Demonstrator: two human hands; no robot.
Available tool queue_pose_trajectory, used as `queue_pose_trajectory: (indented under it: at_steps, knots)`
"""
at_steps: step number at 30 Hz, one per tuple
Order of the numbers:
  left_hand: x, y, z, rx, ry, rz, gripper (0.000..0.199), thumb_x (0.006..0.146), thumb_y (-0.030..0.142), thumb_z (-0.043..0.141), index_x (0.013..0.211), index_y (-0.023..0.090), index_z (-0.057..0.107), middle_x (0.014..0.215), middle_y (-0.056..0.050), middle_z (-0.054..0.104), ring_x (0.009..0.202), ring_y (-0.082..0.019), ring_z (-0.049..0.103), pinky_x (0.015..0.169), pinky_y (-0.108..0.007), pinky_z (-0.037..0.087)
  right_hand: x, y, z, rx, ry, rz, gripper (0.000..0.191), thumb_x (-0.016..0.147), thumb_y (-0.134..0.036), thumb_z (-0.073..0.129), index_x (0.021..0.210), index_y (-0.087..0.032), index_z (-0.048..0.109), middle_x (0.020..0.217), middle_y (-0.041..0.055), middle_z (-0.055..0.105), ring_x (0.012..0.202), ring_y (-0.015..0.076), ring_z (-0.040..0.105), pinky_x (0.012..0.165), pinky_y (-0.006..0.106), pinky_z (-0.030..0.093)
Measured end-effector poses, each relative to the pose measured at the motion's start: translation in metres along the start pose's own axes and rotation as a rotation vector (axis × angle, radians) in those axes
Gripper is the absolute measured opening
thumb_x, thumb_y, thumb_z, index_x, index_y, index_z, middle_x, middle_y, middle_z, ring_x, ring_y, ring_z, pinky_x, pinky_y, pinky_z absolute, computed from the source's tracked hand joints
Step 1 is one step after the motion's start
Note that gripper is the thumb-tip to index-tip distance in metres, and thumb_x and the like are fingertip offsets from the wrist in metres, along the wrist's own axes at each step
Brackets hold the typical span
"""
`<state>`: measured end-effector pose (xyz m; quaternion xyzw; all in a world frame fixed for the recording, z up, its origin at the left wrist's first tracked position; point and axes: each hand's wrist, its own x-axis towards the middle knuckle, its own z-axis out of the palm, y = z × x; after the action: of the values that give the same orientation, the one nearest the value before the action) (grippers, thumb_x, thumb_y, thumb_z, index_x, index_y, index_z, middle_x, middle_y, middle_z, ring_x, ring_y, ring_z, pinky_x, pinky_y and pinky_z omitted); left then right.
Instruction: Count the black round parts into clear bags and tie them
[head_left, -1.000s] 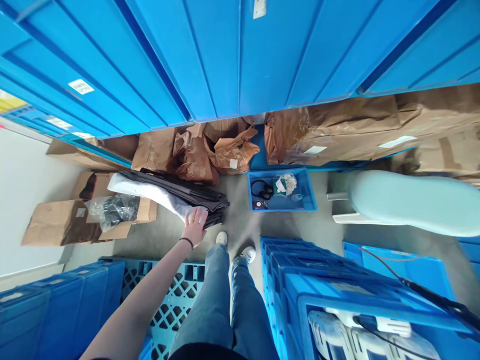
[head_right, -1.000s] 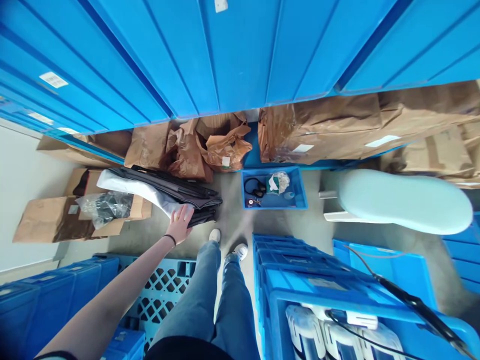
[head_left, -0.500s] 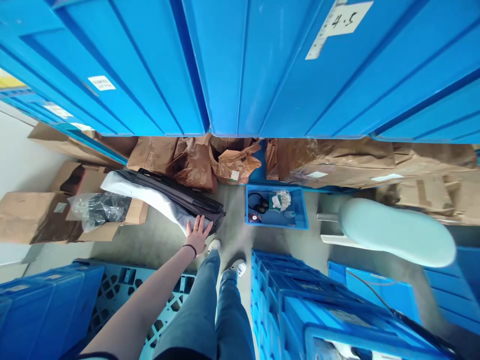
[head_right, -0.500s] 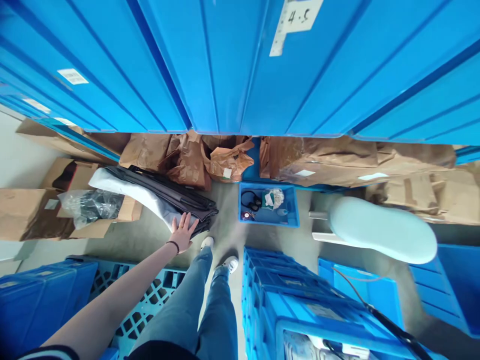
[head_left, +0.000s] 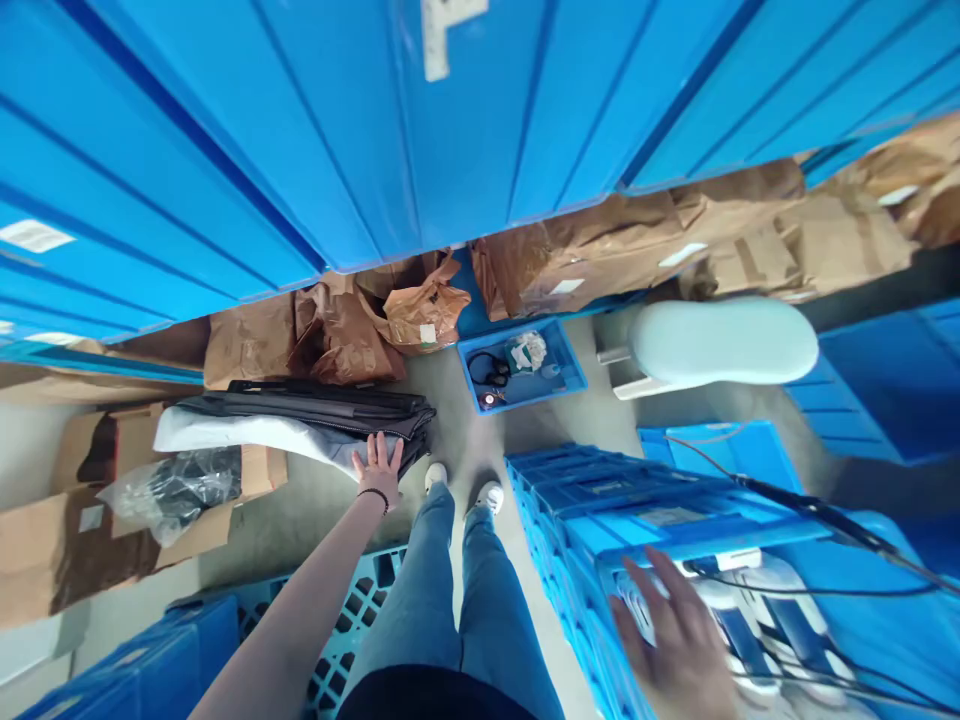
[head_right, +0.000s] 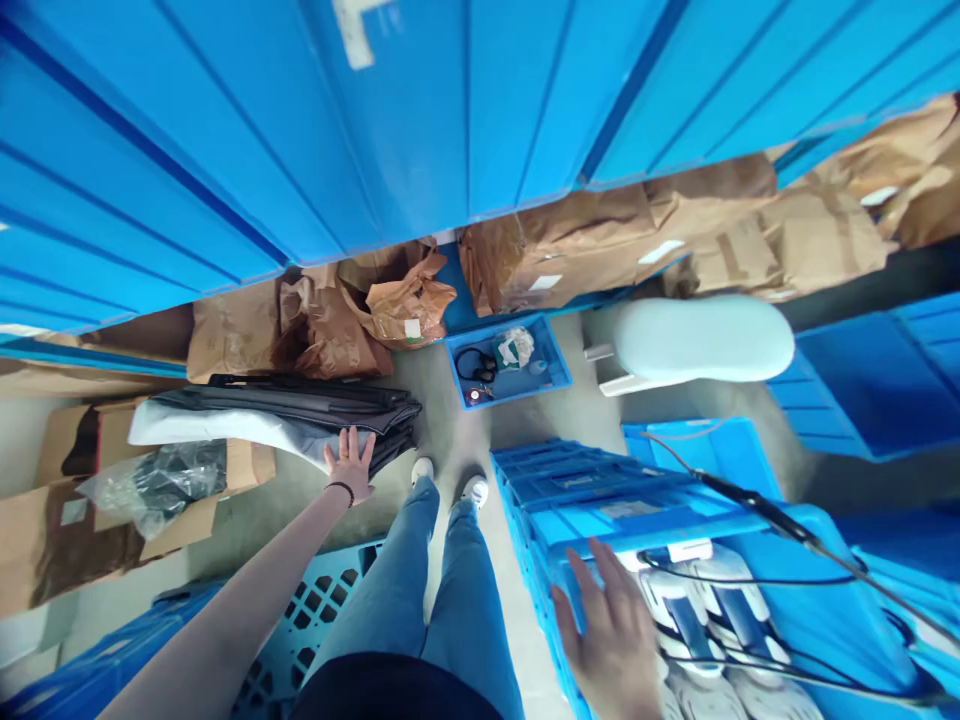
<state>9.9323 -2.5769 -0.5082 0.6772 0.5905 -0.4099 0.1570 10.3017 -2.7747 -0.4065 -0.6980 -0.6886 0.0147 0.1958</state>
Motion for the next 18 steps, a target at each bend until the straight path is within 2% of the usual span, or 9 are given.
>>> queue_pose_trajectory:
  at_steps: [3,5,12,18]
  knots:
    - [0.0,0.003,0.0,0.033,-0.013,-0.012,0.12,0.067,0.041,0.077,0.154,0.018,-0.003,0.161,-0.024,-0.005,0.146,-0.044,-0.016,0.111,-0.072,0.005,-0.008,-0.018,0.033,-0.102,-0.008,0.025,0.05,0.096,-0.034,0.049,0.138,-0.009,0.042,0.136,0.0241,0.05,0.131,0.0391,0.046,0.089,0.049,0.053]
    - [-0.001,0.004,0.0,0.05,-0.021,-0.022,0.122,0.066,0.042,0.077,0.154,0.017,-0.005,0.16,-0.025,-0.007,0.146,-0.044,-0.017,0.111,-0.071,0.005,-0.012,-0.023,0.041,-0.15,-0.006,0.064,0.057,0.095,-0.032,0.051,0.145,-0.011,0.035,0.14,0.0241,0.046,0.133,0.0401,0.043,0.09,0.049,0.053]
    - [-0.001,0.007,-0.003,0.091,-0.036,-0.03,0.128,0.063,0.047,0.079,0.154,0.014,-0.005,0.159,-0.029,-0.008,0.145,-0.046,-0.016,0.111,-0.071,0.006,-0.011,-0.021,0.037,-0.173,-0.017,0.079,0.064,0.092,-0.027,0.056,0.15,-0.015,0.029,0.136,0.0221,0.051,0.127,0.0394,0.05,0.085,0.045,0.055]
    - [-0.002,0.007,-0.006,0.069,-0.048,-0.007,0.13,0.061,0.05,0.079,0.154,0.013,-0.004,0.159,-0.029,-0.008,0.145,-0.046,-0.018,0.111,-0.071,0.004,-0.009,-0.021,0.039,-0.155,-0.022,0.074,0.064,0.092,-0.025,0.054,0.149,-0.013,0.028,0.137,0.0238,0.048,0.13,0.0413,0.047,0.087,0.048,0.056]
